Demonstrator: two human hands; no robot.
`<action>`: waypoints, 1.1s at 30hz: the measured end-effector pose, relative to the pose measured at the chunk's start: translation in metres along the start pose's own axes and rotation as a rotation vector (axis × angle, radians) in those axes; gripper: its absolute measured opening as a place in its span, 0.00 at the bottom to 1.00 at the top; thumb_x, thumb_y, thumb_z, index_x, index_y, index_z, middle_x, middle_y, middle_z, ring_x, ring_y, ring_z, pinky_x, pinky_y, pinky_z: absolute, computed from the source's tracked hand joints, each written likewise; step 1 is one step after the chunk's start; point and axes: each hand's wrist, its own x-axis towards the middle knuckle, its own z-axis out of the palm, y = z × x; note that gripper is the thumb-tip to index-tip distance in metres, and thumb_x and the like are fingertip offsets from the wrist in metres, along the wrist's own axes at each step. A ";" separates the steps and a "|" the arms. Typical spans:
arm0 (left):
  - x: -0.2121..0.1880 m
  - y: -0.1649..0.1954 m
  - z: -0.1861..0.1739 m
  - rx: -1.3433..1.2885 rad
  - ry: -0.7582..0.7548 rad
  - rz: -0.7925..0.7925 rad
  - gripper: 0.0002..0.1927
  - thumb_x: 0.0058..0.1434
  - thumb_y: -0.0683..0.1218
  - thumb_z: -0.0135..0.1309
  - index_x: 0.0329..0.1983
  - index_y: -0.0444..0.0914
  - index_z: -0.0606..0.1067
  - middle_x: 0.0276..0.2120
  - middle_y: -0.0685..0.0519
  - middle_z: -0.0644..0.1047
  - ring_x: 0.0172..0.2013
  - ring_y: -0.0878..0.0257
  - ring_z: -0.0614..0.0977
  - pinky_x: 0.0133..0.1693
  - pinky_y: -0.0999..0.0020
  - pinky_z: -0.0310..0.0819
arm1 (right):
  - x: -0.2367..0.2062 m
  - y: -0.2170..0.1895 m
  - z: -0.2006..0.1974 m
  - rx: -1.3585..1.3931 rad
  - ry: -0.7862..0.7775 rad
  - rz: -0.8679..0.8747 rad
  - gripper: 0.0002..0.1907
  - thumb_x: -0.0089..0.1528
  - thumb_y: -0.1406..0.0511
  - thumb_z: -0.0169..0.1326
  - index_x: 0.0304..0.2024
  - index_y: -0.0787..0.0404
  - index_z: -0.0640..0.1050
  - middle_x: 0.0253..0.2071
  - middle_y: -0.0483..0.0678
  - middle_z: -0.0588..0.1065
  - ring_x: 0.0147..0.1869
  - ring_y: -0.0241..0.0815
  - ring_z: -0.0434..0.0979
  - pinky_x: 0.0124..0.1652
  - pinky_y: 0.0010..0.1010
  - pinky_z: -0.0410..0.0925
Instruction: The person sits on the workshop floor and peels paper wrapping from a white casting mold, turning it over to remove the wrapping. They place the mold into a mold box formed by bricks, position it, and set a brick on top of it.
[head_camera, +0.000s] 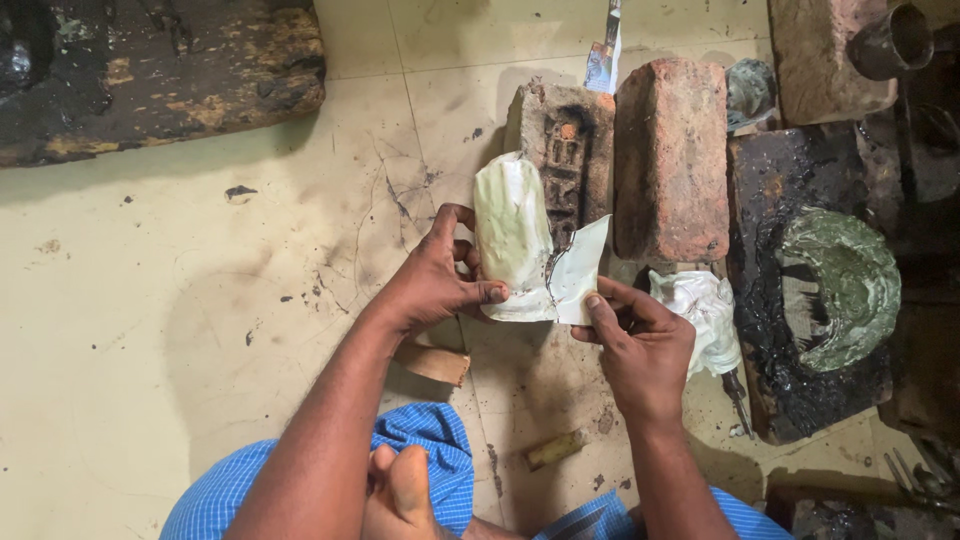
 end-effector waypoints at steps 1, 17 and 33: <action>0.001 -0.001 0.000 -0.028 -0.012 -0.003 0.45 0.45 0.40 0.72 0.63 0.41 0.57 0.38 0.48 0.75 0.38 0.59 0.83 0.33 0.59 0.90 | 0.000 0.001 0.000 0.006 -0.006 -0.018 0.13 0.63 0.72 0.59 0.51 0.72 0.81 0.33 0.50 0.80 0.33 0.33 0.80 0.35 0.26 0.80; 0.002 -0.005 0.000 0.013 -0.007 0.005 0.46 0.47 0.41 0.72 0.64 0.42 0.58 0.40 0.48 0.73 0.39 0.59 0.81 0.34 0.59 0.89 | 0.003 0.012 -0.004 0.056 -0.052 -0.108 0.13 0.64 0.72 0.59 0.51 0.71 0.81 0.34 0.49 0.80 0.35 0.31 0.81 0.38 0.27 0.81; -0.002 0.005 0.002 -0.088 -0.056 -0.031 0.48 0.50 0.44 0.69 0.71 0.41 0.56 0.41 0.44 0.80 0.38 0.58 0.86 0.31 0.60 0.90 | 0.009 0.011 -0.010 0.012 -0.129 -0.194 0.13 0.64 0.74 0.58 0.52 0.71 0.81 0.37 0.49 0.78 0.37 0.35 0.82 0.38 0.25 0.81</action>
